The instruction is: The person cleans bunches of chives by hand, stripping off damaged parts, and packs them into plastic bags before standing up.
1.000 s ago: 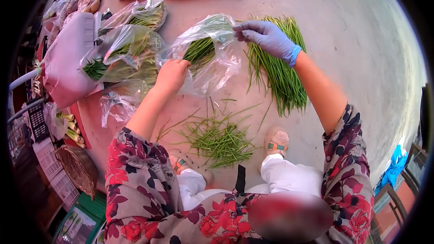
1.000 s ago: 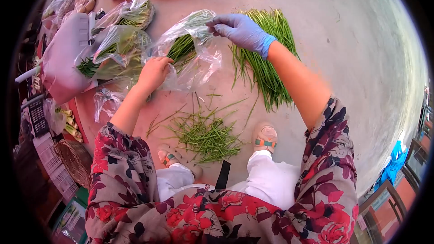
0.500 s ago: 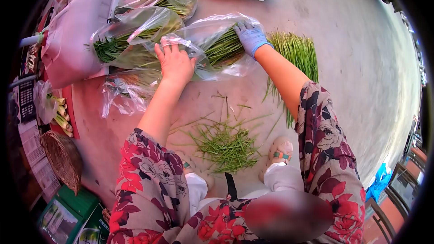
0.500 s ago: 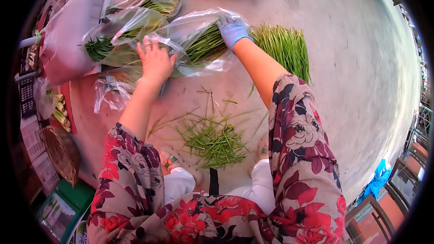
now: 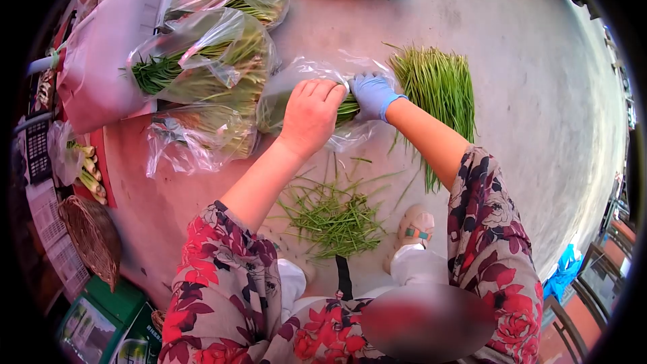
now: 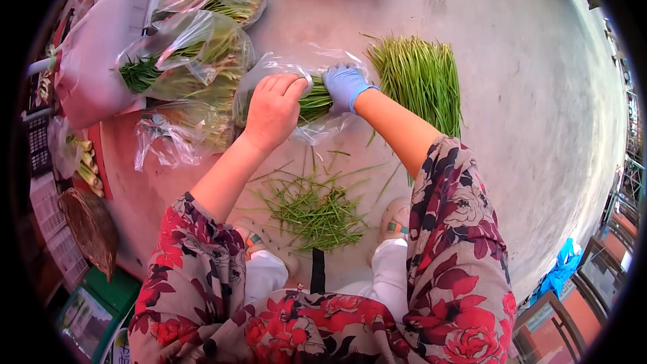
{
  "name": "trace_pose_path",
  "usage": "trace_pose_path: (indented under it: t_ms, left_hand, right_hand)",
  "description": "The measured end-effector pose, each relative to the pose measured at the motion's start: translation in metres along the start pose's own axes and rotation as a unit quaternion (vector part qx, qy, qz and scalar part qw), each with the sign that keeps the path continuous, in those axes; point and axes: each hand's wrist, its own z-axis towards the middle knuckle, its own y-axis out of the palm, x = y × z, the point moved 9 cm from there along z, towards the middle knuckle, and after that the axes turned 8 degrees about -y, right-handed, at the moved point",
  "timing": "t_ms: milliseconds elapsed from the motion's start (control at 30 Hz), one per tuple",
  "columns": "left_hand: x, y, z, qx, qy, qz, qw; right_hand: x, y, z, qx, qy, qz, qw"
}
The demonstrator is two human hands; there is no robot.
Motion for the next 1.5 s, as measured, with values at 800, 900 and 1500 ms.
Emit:
trace_pose_path:
  t_ms: [800,900,1500]
  left_hand:
    - [0.008,0.123,-0.165,-0.458,-0.049,0.064,0.885]
    - [0.000,0.111,-0.154,-0.488,-0.078,0.010,0.869]
    - [-0.088,0.129,-0.082,-0.310,-0.408,-0.272,0.814]
  right_hand:
    - [0.028,0.013,-0.024,0.112,0.001,0.202,0.973]
    - [0.028,0.008,-0.031,0.118,0.022,0.204,0.972]
    - [-0.034,0.032,-0.054,0.105,0.051,0.145,0.983]
